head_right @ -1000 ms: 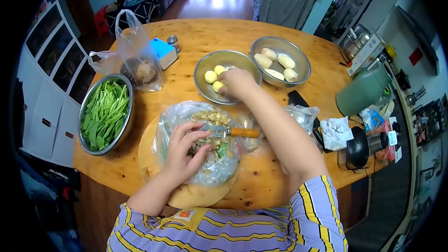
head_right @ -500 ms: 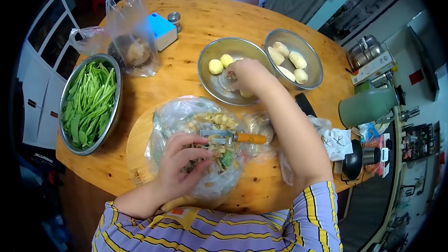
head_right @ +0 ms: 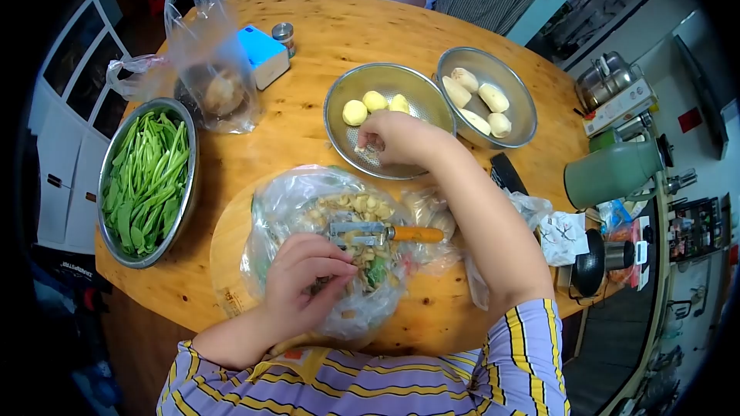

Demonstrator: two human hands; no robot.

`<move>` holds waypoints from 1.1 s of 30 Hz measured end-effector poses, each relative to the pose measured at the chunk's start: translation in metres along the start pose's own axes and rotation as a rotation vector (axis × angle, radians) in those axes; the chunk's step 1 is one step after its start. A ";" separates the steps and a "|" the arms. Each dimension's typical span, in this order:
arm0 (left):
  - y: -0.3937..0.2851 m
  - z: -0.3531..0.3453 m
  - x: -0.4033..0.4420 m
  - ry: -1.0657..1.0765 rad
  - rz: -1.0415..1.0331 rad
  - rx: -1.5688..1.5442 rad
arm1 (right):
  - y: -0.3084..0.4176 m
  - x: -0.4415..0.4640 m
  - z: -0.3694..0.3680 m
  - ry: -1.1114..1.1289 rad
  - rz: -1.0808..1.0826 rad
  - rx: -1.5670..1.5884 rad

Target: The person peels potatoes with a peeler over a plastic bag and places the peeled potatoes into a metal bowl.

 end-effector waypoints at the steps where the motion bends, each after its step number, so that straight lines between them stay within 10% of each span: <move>1: 0.000 0.000 0.000 0.004 0.003 -0.001 | 0.000 -0.002 0.002 -0.045 -0.006 -0.059; 24: 0.007 -0.006 0.003 0.044 0.061 -0.015 | 0.010 0.020 -0.013 -0.096 -0.003 -0.198; 33: 0.015 0.002 -0.020 -0.206 0.096 -0.122 | 0.102 -0.086 0.049 -0.155 0.292 0.276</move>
Point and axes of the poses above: each hand's wrist, its own x-axis towards the middle knuckle, its own z-axis out of the back of the hand, y = z × x, the point moved 7 cm from there along x, towards the middle knuckle, and after that the axes turned 11 degrees about y, right-handed, at the moved point
